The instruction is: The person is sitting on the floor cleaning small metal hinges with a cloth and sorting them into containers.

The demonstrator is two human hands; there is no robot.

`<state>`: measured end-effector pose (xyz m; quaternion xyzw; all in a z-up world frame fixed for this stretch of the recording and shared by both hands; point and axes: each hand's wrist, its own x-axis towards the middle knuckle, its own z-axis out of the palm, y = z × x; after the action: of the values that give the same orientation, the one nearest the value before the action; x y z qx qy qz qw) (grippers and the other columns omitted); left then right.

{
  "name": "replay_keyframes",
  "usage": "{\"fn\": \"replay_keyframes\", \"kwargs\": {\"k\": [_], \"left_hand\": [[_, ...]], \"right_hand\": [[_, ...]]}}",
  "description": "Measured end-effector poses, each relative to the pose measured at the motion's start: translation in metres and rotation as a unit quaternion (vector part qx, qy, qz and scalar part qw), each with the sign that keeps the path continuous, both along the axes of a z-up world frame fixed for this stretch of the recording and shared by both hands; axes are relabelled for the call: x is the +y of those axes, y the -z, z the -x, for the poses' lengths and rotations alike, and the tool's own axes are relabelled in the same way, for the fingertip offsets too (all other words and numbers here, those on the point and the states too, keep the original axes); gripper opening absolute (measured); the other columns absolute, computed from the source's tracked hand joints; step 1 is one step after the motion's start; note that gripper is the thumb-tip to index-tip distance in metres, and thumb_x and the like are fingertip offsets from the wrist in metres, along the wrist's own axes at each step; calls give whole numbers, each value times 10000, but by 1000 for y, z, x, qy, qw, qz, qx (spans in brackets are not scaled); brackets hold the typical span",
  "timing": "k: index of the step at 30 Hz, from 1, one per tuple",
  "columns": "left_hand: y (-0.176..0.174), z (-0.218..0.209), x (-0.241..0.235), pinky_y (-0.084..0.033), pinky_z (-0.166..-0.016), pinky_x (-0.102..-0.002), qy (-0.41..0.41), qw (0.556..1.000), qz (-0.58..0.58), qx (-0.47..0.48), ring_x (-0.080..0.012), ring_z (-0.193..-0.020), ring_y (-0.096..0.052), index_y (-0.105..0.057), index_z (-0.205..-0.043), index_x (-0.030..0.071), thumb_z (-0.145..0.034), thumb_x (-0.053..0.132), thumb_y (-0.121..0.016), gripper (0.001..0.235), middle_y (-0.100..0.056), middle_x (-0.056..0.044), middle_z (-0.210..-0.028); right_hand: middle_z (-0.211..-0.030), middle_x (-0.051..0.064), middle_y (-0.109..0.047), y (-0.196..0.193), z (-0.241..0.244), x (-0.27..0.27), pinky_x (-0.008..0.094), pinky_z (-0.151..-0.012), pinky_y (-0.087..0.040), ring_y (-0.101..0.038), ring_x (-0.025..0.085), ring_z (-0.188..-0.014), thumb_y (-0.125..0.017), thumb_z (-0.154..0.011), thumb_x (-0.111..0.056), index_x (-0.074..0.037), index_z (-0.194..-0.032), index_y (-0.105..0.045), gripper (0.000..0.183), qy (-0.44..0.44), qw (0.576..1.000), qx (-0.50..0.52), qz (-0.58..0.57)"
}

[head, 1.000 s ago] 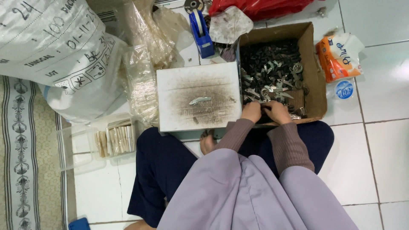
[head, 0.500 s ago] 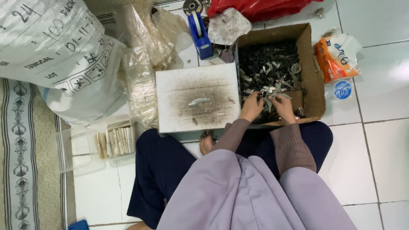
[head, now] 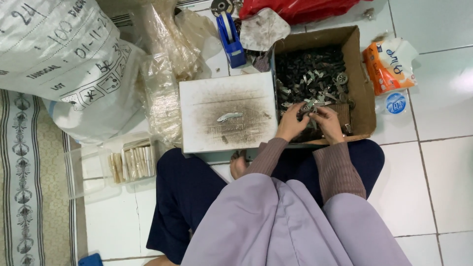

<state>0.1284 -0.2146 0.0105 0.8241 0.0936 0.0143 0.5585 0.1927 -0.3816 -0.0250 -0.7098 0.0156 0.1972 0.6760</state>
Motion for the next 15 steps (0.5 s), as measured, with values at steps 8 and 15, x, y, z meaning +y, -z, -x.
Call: {"fn": "replay_keyframes", "kwargs": {"k": [8, 15], "left_hand": [[23, 0, 0, -504, -1093, -475, -4, 1000, 27, -12, -403, -1278, -603, -591, -1393, 92, -979, 241, -606, 440, -616, -225, -1327], [4, 4, 5, -534, -1057, -489, 50, 999, 10, 8, -432, -1253, -618, -559, -1361, 25, -853, 318, -738, 614, -616, -303, -1304]], "right_hand": [[-1065, 141, -714, 3, 9, -4, 339, -938, -551, -671, 163, -982, -789, -890, -9, 22, -1305, -661, 435, -21, 999, 21, -20], [-838, 39, -634, 60, -9, -15, 260, -714, -613, -674, 99, -777, -783, -983, -124, -62, -964, -716, 94, 74, 992, 59, -86]]}}
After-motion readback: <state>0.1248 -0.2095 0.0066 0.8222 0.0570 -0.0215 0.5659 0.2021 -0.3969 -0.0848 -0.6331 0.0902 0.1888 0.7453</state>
